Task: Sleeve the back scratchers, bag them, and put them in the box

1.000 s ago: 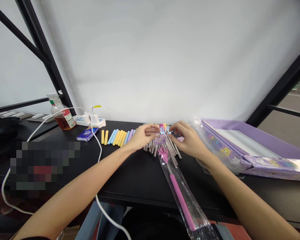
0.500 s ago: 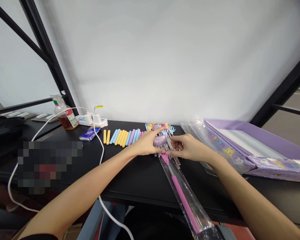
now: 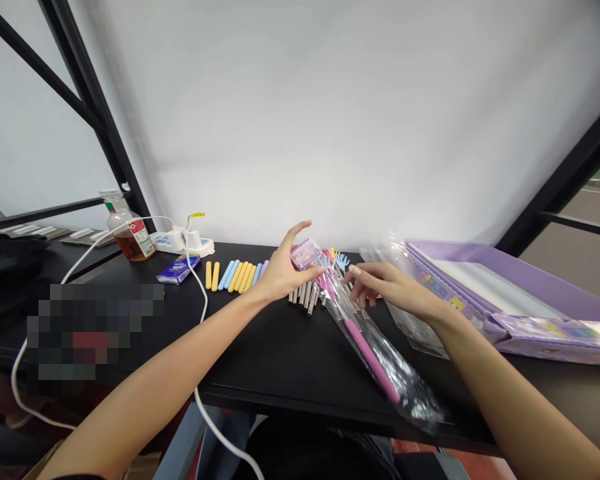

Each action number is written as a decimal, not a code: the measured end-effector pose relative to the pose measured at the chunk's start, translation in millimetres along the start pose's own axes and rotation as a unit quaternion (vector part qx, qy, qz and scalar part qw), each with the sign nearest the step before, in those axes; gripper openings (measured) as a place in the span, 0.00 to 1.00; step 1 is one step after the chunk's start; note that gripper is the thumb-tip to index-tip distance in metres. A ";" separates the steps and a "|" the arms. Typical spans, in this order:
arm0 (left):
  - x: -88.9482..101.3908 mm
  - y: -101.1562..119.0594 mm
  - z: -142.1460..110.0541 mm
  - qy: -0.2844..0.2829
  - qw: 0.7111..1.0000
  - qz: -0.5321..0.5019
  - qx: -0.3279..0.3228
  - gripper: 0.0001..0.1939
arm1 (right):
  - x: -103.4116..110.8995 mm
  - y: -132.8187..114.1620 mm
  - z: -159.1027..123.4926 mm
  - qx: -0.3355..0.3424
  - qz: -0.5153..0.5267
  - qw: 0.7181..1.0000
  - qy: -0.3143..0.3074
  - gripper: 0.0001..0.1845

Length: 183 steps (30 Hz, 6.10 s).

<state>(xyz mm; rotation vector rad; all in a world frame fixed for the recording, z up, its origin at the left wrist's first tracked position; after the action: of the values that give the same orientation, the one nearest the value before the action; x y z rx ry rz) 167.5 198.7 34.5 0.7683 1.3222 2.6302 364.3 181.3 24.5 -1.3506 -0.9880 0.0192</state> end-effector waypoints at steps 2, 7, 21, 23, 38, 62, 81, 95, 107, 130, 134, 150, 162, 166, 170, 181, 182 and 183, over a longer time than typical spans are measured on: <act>10.5 -2.1 -0.9 0.071 0.997 -0.013 0.006 0.42 | -7.2 -2.9 -1.3 -0.002 -0.003 0.998 -0.057 0.30; 33.5 -17.5 -4.9 0.233 0.966 -0.109 0.036 0.45 | -9.4 -6.6 -3.4 0.028 -0.036 0.996 -0.079 0.24; -13.4 -33.5 -2.0 0.044 0.939 -0.310 0.144 0.21 | -13.1 -4.0 3.6 0.063 -0.054 0.996 -0.038 0.18; -11.7 -33.4 -1.8 0.049 0.945 -0.291 0.142 0.21 | -14.6 -3.9 2.8 0.056 -0.048 0.996 -0.053 0.18; -100.1 25.9 70.5 -0.232 0.970 0.069 0.029 0.12 | 141.9 31.1 -92.0 -0.040 -0.009 0.925 0.378 0.32; -233.3 13.4 136.1 -0.340 0.853 0.382 -0.106 0.29 | 151.8 151.9 -102.7 -0.325 -0.171 0.921 0.132 0.26; -238.9 16.0 144.5 -0.327 0.830 0.428 -0.147 0.22 | 141.6 130.9 -110.6 -0.247 -0.215 0.932 0.154 0.21; -156.8 21.7 133.3 -0.342 0.872 0.328 -0.125 0.22 | 150.9 71.7 -106.2 -0.203 -0.269 0.867 0.367 0.15; -24.2 16.4 70.7 -0.281 0.879 0.385 -0.002 0.20 | 93.9 -30.6 5.3 -0.096 -0.234 0.952 0.170 0.10; 50.4 -2.9 -2.1 -0.120 0.847 0.478 0.199 0.14 | 2.1 0.9 49.4 -0.135 -0.340 0.926 0.092 0.13; 68.2 -14.2 -6.4 -0.127 0.822 0.490 0.260 0.15 | -2.4 -2.0 51.0 -0.151 -0.370 0.909 0.118 0.13; 49.8 -32.9 -9.8 -0.128 0.785 0.528 0.298 0.15 | 9.9 -19.3 39.9 -0.120 -0.225 0.958 0.132 0.06; 42.1 -28.2 -6.5 -0.081 0.774 0.553 0.297 0.13 | 17.1 -13.6 31.4 -0.011 0.082 0.990 0.117 0.13; 39.9 -25.1 -7.8 -0.086 0.778 0.558 0.274 0.17 | 20.9 -13.9 28.7 0.000 0.122 0.984 0.131 0.15; 37.4 -28.7 -9.0 -0.097 0.795 0.538 0.265 0.17 | 25.0 -11.1 27.9 0.005 0.130 0.980 0.148 0.16; 53.5 -29.4 -6.9 -0.057 0.898 0.347 0.264 0.29 | 27.8 -6.7 26.9 0.012 0.263 0.953 0.150 0.22; 51.7 -27.4 -5.6 -0.056 0.918 0.306 0.246 0.29 | 29.1 -6.4 26.4 0.023 0.291 0.944 0.151 0.24; 48.6 -24.3 -4.0 -0.058 0.938 0.262 0.220 0.30 | 30.8 -6.7 25.6 0.037 0.318 0.934 0.156 0.26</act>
<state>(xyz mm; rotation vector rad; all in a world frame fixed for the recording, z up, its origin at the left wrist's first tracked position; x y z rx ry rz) 120.2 225.6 32.7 1.4971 1.9247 2.5996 364.5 216.3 45.0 -1.4967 -0.2533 0.3188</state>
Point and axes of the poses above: each hand's wrist, its own z-axis towards the middle knuckle, its own x-axis out of the back of the hand, y = z × x, the point moved 6 cm from there along z, towards the middle knuckle, and after that the axes turned 12 degrees about -y, right-handed, at the moved point
